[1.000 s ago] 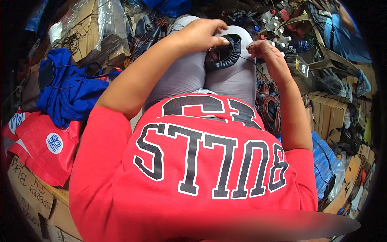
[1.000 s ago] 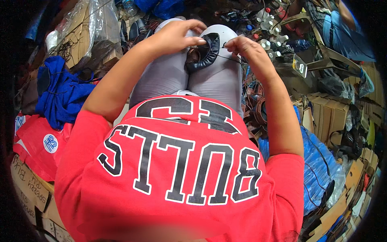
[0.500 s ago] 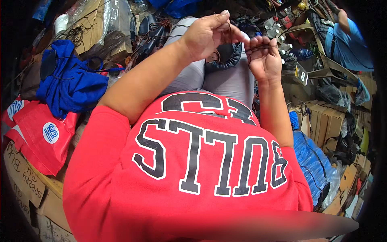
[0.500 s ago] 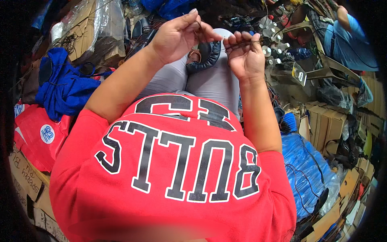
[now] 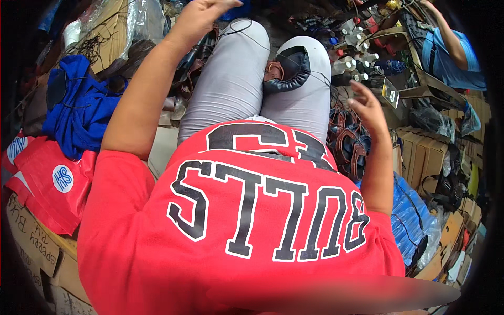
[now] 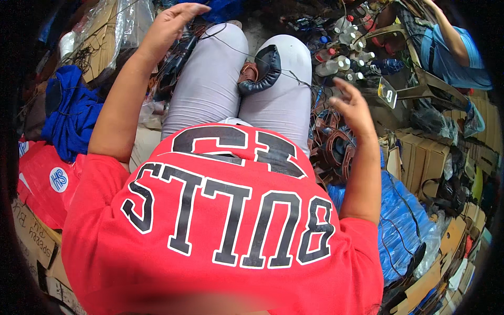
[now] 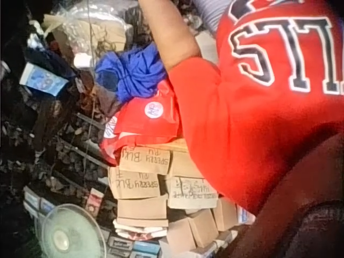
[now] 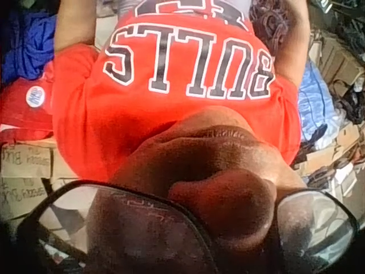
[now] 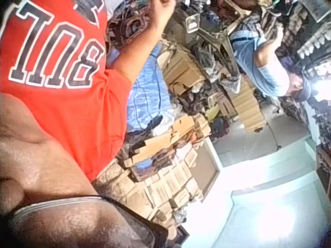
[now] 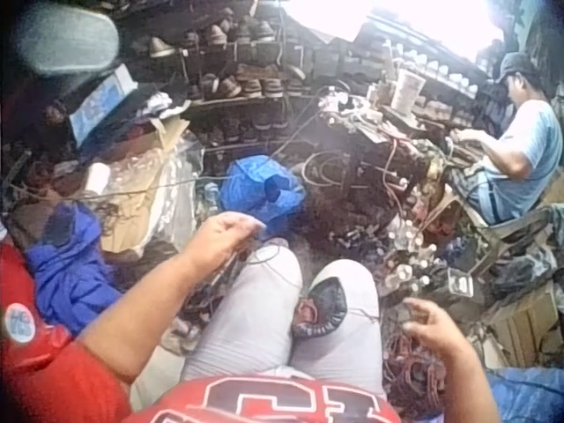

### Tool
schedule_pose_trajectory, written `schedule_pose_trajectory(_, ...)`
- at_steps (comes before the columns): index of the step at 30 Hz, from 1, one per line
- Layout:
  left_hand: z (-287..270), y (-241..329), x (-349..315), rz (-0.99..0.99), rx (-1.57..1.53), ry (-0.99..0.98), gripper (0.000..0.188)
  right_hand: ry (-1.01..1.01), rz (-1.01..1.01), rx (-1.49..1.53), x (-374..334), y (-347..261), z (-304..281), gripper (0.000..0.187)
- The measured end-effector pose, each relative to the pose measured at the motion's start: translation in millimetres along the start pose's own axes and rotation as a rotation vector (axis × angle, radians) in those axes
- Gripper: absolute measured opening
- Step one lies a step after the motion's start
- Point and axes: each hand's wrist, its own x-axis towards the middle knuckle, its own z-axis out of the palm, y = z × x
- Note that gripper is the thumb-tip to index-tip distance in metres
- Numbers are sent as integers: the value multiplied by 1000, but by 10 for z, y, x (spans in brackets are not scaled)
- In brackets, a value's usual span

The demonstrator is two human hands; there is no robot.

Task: Hand-stitching a black leather shoe component using a needle and thread in a workshop.

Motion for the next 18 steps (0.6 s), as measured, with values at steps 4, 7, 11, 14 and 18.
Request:
schedule_pose_trajectory(4,742,185,-118,84,538,-356,28,22,-317,-1,169,-752,181,33)
schedule_pose_trajectory(7,1043,-30,48,205,696,-462,31,-223,-224,-309,341,-1121,421,34)
schedule_pose_trajectory(11,1173,-76,164,132,674,-560,32,-383,-226,-483,368,-1222,570,28)
schedule_pose_trajectory(14,1205,-107,176,71,591,-607,33,-374,-204,-458,278,-1181,554,21)
schedule_pose_trajectory(18,1262,-103,210,-21,637,-622,31,-312,-286,-281,78,-1127,284,23)
